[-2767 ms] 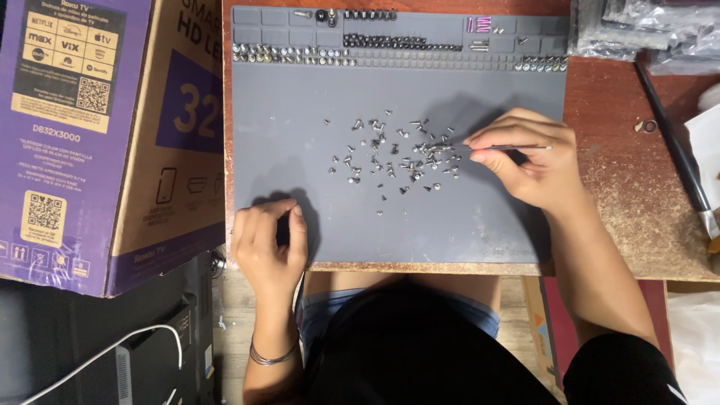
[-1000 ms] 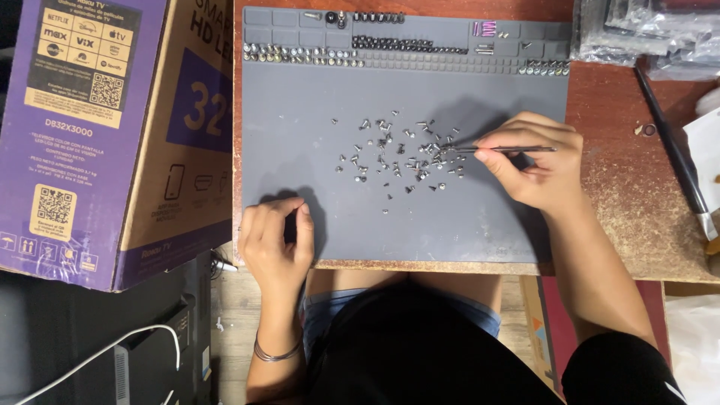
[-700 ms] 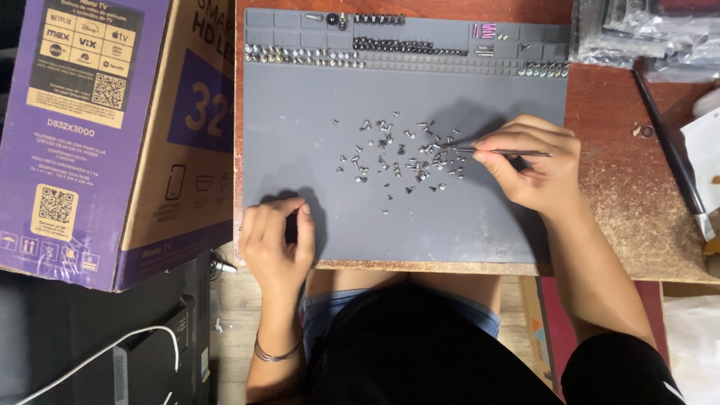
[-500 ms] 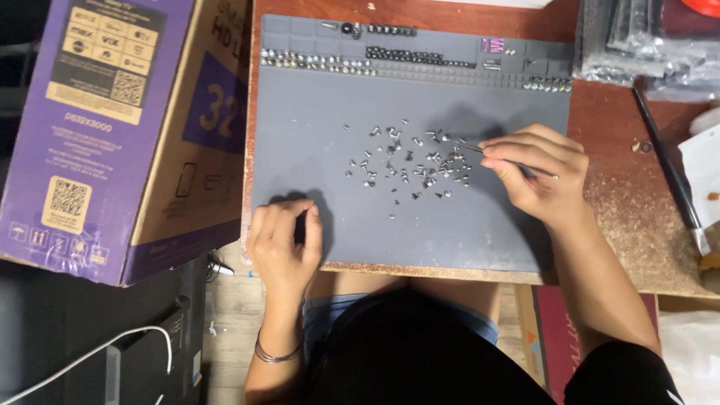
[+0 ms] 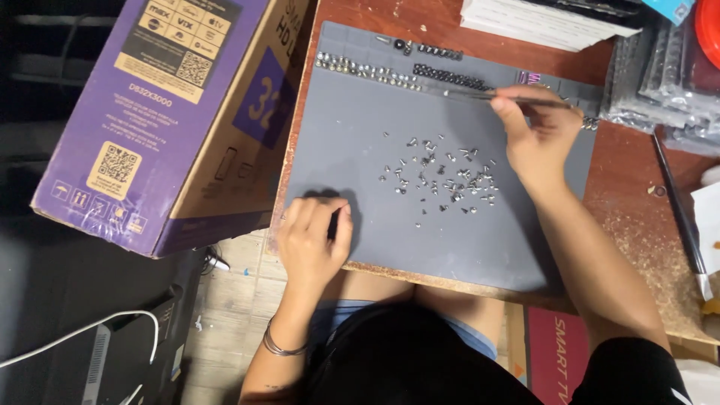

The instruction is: Sorting small electronic screws into an organized repair mat using tweezers.

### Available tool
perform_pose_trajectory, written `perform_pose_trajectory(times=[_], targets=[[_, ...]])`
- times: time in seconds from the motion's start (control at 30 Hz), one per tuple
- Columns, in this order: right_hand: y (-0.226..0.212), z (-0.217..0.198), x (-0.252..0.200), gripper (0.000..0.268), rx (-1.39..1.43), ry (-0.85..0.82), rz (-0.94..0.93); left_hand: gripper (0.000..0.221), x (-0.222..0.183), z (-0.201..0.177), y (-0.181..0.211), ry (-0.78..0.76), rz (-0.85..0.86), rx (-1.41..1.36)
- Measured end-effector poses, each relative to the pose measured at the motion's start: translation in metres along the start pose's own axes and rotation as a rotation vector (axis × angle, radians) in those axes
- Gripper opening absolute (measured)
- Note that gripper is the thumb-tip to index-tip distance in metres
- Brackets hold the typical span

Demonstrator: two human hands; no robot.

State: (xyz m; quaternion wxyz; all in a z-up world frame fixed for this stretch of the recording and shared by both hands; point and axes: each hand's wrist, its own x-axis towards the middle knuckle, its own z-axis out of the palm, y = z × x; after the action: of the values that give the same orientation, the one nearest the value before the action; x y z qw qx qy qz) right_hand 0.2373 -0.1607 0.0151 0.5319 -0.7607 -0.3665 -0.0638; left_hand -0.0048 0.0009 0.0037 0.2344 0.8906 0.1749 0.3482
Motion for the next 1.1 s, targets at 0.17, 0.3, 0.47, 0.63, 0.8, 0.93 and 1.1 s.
perform_pose_trajectory(times=[0.17, 0.3, 0.47, 0.63, 0.8, 0.93, 1.1], targets=[[0.007, 0.022, 0.013, 0.012, 0.066, 0.035, 0.034, 0.01, 0.001, -0.001, -0.001, 0.008, 0.002, -0.01], [0.01, 0.032, 0.016, 0.008, 0.082, 0.027, 0.03, 0.01, 0.001, -0.001, -0.002, 0.004, 0.012, -0.021], [0.013, 0.035, 0.015, 0.009, 0.054, 0.014, 0.072, 0.009, 0.001, 0.0, -0.001, 0.009, 0.006, -0.019], [0.014, 0.036, 0.016, 0.011, 0.024, 0.011, 0.065, 0.009, 0.001, -0.001, -0.002, 0.004, 0.007, -0.03], [0.02, 0.038, 0.016, 0.016, 0.017, 0.017, 0.055, 0.01, 0.0, 0.001, -0.002, -0.001, -0.002, -0.024], [0.018, 0.038, 0.016, 0.014, 0.043, 0.012, 0.084, 0.011, 0.001, 0.001, -0.002, 0.008, 0.008, -0.021], [0.019, 0.034, 0.014, 0.021, 0.054, 0.025, 0.082, 0.011, 0.001, 0.001, -0.002, 0.011, 0.002, -0.017]])
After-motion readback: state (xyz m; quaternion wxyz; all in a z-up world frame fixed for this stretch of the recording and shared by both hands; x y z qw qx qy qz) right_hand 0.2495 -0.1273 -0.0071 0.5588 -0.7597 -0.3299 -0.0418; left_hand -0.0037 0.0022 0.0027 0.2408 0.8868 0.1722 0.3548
